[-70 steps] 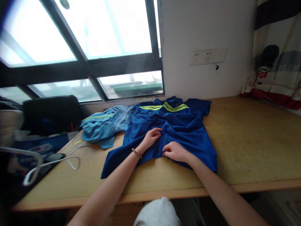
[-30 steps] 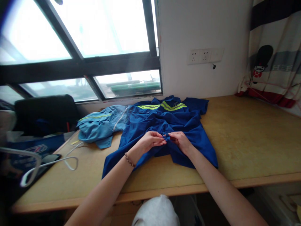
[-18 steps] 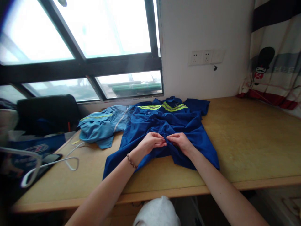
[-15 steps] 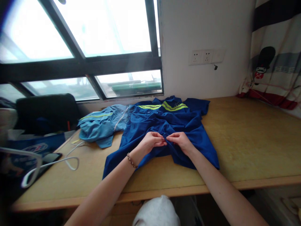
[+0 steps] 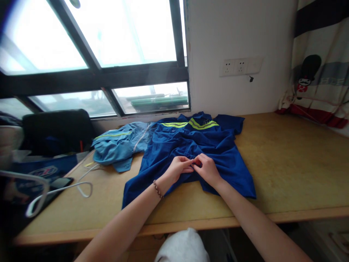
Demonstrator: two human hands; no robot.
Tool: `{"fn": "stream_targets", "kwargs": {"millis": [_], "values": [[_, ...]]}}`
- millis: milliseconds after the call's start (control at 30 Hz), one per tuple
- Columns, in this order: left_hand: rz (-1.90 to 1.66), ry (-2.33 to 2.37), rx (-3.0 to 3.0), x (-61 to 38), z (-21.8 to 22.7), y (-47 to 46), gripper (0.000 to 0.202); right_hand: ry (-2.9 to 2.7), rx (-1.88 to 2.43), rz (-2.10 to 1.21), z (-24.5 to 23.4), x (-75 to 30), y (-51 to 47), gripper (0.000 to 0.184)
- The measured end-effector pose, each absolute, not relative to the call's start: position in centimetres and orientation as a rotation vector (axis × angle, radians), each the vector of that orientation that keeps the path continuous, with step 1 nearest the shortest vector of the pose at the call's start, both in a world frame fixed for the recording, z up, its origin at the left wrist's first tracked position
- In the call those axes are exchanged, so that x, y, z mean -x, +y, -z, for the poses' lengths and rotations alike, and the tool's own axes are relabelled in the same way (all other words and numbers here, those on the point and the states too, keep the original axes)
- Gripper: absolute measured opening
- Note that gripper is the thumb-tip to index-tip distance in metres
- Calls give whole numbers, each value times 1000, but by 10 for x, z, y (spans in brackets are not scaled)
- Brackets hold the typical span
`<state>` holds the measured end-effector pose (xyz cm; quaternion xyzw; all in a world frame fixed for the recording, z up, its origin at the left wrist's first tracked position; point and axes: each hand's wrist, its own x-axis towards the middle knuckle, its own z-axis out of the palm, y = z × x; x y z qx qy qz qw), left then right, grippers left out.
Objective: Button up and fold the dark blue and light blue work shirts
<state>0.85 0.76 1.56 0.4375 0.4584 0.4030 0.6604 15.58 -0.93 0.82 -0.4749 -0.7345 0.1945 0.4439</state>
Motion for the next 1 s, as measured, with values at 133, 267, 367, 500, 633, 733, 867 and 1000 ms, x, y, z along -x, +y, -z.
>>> {"fn": "stream_targets", "kwargs": {"millis": [133,267,367,500,633,733,867,1000], "values": [[-964,1033,-834,-9,-14,9,20,-1697,1218,-643,-1,-156,-4,20],[-1011,999,-732,-8,-13,13,17,-1633,1244,-769,9,-159,4,28],[-1047,998,-683,-8,-12,14,17,-1612,1245,-810,12,-160,7,31],[-1050,1006,-651,-8,-11,14,18,-1660,1230,-889,13,-159,6,32],[-1074,1016,-638,-9,-11,14,24,-1671,1222,-933,12,-159,5,35],[-1071,1010,-664,-9,-14,12,27,-1652,1207,-969,10,-158,5,36],[-1115,1007,-798,-9,-18,9,30,-1545,1160,-1130,3,-157,3,37],[-1130,916,-979,-9,-22,7,35,-1353,1141,-1292,-2,-157,0,41]]}}
